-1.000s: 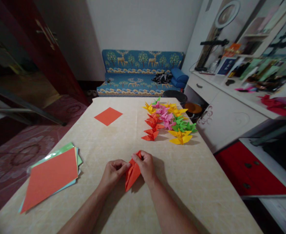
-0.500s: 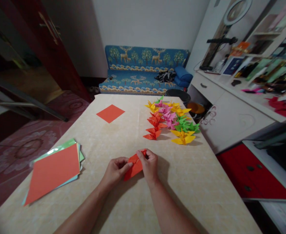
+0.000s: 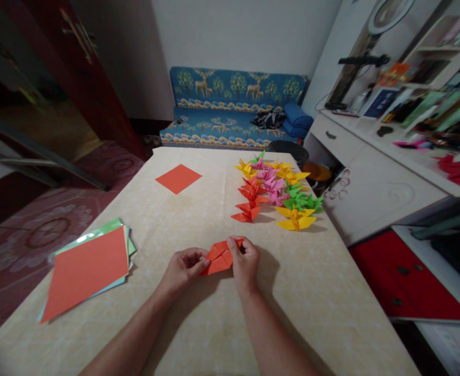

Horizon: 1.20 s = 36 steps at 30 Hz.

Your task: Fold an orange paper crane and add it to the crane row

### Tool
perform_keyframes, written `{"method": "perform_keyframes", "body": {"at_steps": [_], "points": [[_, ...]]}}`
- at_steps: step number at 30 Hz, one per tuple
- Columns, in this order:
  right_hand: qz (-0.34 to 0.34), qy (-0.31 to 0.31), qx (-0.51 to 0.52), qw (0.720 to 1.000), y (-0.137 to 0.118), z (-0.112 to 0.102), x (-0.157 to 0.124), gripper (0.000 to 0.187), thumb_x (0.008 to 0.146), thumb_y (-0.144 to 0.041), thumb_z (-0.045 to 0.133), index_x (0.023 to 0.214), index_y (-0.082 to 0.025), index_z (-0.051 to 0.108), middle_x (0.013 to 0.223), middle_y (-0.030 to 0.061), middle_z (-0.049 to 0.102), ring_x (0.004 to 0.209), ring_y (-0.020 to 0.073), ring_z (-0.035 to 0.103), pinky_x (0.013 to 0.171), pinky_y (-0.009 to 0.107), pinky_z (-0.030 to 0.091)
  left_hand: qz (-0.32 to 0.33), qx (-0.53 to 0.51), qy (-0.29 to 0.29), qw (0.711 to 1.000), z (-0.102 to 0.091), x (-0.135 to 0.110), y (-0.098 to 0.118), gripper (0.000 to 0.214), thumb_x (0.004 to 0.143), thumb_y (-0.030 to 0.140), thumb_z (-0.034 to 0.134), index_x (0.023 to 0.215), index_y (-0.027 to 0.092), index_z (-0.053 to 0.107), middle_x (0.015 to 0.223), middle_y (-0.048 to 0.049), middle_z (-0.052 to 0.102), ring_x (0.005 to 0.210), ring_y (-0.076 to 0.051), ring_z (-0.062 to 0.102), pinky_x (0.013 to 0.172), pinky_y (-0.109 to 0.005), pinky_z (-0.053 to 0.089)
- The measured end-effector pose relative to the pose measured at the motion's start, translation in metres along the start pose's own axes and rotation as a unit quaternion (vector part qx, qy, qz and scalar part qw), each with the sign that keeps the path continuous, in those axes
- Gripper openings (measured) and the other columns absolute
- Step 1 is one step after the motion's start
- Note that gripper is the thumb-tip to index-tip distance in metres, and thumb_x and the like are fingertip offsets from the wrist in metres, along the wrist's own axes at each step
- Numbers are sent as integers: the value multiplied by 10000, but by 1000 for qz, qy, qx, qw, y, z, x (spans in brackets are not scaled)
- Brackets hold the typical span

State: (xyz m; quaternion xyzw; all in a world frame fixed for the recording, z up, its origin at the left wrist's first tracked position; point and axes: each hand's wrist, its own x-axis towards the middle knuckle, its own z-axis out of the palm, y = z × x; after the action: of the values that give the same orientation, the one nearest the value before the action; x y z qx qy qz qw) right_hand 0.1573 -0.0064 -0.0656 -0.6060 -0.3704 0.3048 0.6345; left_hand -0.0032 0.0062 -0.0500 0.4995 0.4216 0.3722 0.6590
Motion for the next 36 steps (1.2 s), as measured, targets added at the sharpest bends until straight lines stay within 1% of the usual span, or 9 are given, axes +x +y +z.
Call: {"method": "perform_keyframes", "body": {"at_steps": [4, 8, 11, 15, 18, 23, 26, 30, 36], "points": [[18, 0, -3, 1000, -3, -3, 1, 283, 736, -436, 663, 765, -154, 667, 643, 4, 612, 572, 134, 525, 546, 238, 435, 38, -12, 75, 996, -3, 4, -4, 266, 681, 356, 733, 800, 122, 688, 703, -51, 689, 608, -130, 593, 573, -217, 424], [56, -44, -8, 997, -6, -9, 2, 305, 728, -447, 683, 819, -157, 672, 493, -52, 493, 432, 90, 405, 413, 202, 310, 61, -37, 141, 987, -7, 3, -1, 271, 712, 365, 708, 862, 140, 680, 691, -26, 679, 614, -121, 594, 581, -212, 435], [61, -43, 1, 997, -4, -12, 3, 307, 737, -446, 683, 838, -156, 667, 451, -67, 453, 415, 85, 392, 408, 195, 288, 51, -49, 137, 988, -8, 1, 4, 323, 747, 406, 678, 926, 137, 670, 712, -30, 679, 572, -108, 583, 559, -218, 447], [63, -34, 9, 997, -3, -13, 3, 311, 739, -448, 686, 843, -156, 661, 447, -68, 459, 411, 87, 403, 413, 195, 297, 44, -31, 108, 993, -7, 0, 3, 390, 620, 345, 794, 919, 130, 664, 697, -27, 686, 527, -111, 583, 520, -223, 456], [64, -36, 15, 997, -2, -13, 2, 308, 738, -441, 691, 841, -153, 659, 460, -62, 476, 416, 88, 419, 416, 196, 309, 45, -31, 95, 994, -7, 1, 0, 305, 625, 314, 793, 836, 127, 677, 677, -36, 696, 541, -121, 602, 531, -225, 469], [55, -60, 10, 997, -2, -17, 2, 290, 745, -426, 687, 853, -158, 662, 609, -11, 601, 489, 112, 516, 463, 209, 382, 75, -21, 128, 989, -10, 3, -3, 201, 646, 281, 776, 774, 139, 713, 730, -51, 721, 651, -146, 644, 630, -239, 500], [-3, -96, -21, 995, -9, -21, 4, 222, 768, -387, 667, 819, -170, 671, 754, 23, 650, 649, 155, 599, 577, 240, 450, 85, 0, 145, 986, -12, 3, -4, 193, 638, 283, 778, 755, 140, 721, 696, -45, 714, 619, -141, 632, 606, -234, 491], [-154, -120, -101, 976, -19, -23, 6, 159, 777, -317, 662, 879, -199, 691, 938, 64, 655, 905, 216, 607, 754, 312, 476, 101, 44, 143, 984, -13, 3, -6, 161, 654, 269, 767, 744, 143, 722, 658, -30, 695, 559, -108, 582, 553, -205, 452], [-302, -155, -218, 915, -16, -18, 5, 92, 783, -262, 684, 868, -236, 706, 802, 31, 683, 809, 200, 600, 800, 366, 440, 134, 95, 110, 980, -12, 2, -7, 116, 695, 255, 732, 724, 143, 721, 675, -32, 677, 582, -111, 570, 556, -206, 434]]}}
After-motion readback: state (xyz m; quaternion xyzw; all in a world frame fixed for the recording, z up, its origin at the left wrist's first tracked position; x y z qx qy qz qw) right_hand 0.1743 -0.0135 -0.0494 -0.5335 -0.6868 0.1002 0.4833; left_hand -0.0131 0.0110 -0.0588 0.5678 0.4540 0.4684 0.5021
